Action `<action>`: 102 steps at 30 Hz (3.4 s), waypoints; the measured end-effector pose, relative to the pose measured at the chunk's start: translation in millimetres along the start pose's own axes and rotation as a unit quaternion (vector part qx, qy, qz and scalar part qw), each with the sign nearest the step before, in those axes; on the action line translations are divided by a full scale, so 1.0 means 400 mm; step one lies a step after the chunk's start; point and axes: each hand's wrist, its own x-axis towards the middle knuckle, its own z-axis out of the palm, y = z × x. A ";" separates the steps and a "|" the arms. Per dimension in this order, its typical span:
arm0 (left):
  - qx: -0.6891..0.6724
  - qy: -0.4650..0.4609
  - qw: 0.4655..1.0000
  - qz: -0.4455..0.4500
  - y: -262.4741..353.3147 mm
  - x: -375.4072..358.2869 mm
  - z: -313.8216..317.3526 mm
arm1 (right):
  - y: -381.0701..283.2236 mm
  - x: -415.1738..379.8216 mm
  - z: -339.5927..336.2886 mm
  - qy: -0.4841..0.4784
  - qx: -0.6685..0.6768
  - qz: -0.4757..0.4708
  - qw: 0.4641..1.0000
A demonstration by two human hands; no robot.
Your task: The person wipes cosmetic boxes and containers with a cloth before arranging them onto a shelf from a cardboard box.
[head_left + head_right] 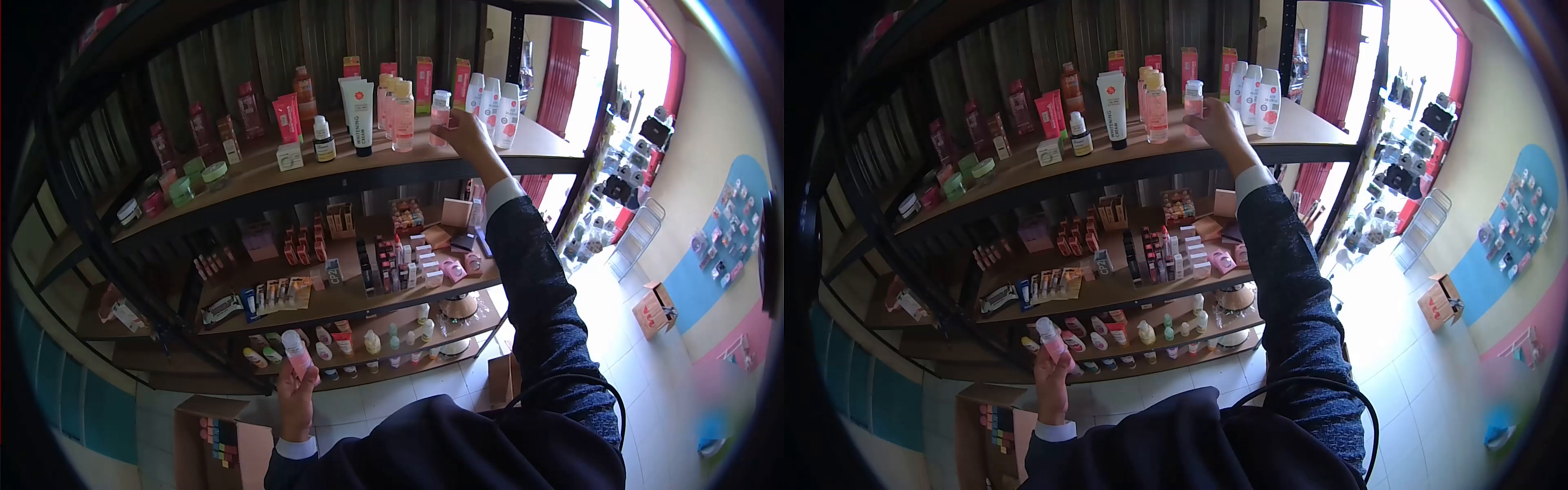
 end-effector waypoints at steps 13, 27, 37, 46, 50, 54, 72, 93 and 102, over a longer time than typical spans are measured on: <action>0.018 -0.008 1.000 0.001 -0.025 0.056 0.087 | 0.017 -0.040 -0.010 -0.017 -0.052 -0.009 0.998; 0.001 -0.056 0.998 -0.021 -0.053 0.087 0.142 | 0.089 -0.075 -0.092 0.110 -0.160 0.012 0.981; -0.003 -0.051 0.998 -0.031 -0.057 0.075 0.124 | 0.071 -0.078 -0.086 0.119 -0.219 0.062 0.966; -0.025 -0.076 0.997 0.011 -0.032 0.106 0.172 | -0.029 -0.177 -0.121 0.256 -0.043 -0.122 0.958; -0.043 -0.118 0.991 0.055 0.035 0.167 0.262 | -0.268 -0.315 -0.149 -0.060 0.097 -0.093 0.989; -0.017 -0.141 0.987 0.079 0.092 0.205 0.335 | -0.282 -0.317 -0.104 -0.217 0.133 -0.211 0.944; 0.109 -0.083 0.978 0.159 -0.003 0.181 0.271 | -0.098 0.264 -0.211 -0.057 -0.356 -0.327 0.874; 0.051 0.026 0.993 0.104 -0.034 0.104 0.115 | 0.149 0.449 -0.139 -0.288 -0.299 -0.067 0.907; 0.128 0.178 0.973 0.066 -0.067 -0.035 -0.118 | 0.005 0.133 -0.218 -0.136 -0.276 -0.148 0.940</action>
